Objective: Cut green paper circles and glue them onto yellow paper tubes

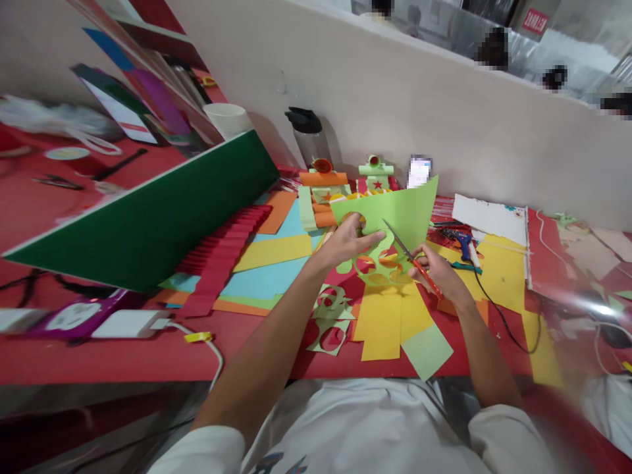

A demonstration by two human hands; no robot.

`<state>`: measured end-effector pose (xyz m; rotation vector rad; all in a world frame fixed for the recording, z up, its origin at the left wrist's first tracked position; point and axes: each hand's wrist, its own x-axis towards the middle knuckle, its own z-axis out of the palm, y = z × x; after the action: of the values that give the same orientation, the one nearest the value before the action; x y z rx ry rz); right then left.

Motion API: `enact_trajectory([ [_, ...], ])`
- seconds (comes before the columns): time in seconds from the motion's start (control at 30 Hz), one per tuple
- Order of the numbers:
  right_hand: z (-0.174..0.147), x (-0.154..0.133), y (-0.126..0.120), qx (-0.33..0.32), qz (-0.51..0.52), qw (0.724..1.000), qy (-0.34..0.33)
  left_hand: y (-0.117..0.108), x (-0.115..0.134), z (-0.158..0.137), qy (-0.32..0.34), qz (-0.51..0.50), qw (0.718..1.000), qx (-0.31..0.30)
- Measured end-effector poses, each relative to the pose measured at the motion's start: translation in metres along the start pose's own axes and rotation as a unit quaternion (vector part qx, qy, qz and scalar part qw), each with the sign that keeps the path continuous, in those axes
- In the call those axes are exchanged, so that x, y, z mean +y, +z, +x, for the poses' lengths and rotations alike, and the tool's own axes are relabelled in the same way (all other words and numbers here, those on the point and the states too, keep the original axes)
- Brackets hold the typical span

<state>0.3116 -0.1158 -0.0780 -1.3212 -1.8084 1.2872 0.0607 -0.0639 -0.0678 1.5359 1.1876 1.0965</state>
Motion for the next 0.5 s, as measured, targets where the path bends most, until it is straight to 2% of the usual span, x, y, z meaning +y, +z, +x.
enact_trajectory([
  [0.2,0.001,-0.004,-0.001,-0.017,-0.029,0.999,-0.029,-0.004,-0.001,0.000,0.015,0.019,1.000,-0.003],
  [0.5,0.004,-0.003,0.004,0.000,0.026,1.000,0.013,-0.007,-0.010,0.004,0.028,0.025,0.999,0.000],
])
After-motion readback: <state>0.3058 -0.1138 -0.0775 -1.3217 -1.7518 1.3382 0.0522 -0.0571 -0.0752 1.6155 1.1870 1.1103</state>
